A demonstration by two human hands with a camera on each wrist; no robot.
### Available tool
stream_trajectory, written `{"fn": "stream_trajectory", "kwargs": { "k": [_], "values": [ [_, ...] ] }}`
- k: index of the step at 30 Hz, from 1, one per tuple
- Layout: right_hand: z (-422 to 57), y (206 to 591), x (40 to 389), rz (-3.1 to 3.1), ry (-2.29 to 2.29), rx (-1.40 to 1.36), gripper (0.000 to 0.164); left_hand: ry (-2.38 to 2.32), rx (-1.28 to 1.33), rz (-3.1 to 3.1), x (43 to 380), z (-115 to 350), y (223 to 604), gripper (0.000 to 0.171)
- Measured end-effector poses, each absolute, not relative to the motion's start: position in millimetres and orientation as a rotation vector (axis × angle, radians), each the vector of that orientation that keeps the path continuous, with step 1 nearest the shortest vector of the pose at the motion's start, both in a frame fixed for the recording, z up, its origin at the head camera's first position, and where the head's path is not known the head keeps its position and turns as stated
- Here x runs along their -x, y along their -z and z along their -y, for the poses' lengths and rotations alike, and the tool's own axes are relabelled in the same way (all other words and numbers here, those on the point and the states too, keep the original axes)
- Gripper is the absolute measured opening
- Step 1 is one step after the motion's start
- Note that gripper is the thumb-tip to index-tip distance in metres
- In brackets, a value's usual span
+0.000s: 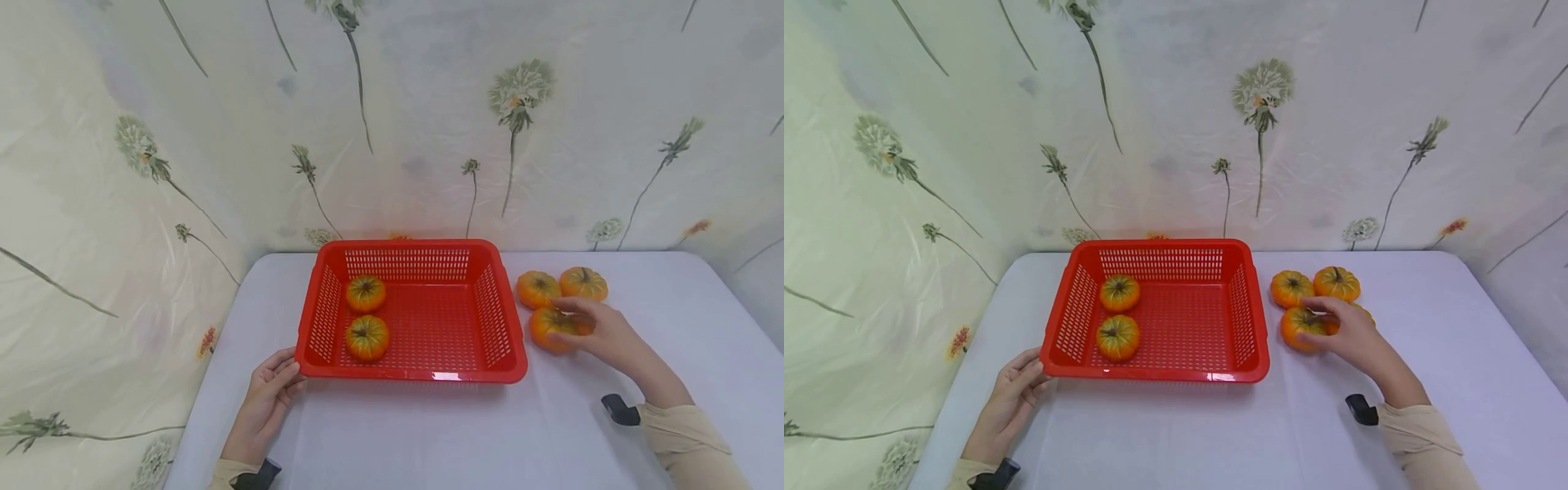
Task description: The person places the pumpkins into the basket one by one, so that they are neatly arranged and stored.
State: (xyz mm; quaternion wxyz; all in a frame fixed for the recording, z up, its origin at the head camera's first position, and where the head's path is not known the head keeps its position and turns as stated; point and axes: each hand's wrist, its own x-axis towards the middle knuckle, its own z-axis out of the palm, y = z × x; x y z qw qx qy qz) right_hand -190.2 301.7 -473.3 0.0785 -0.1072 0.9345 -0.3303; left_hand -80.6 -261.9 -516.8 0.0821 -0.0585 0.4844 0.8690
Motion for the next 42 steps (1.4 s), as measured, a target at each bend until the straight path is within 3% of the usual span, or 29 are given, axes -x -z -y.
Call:
{"fn": "stream_trajectory", "kwargs": {
  "k": [14,42],
  "values": [
    [-294,476,191,-2.838,0.821,0.338,0.076,-2.575,0.22,-1.476,80,262,516,0.023],
    [-286,485,188,-2.74,0.932,0.362,0.085,-2.577,0.194,-1.487,80,262,517,0.023]
  ]
}}
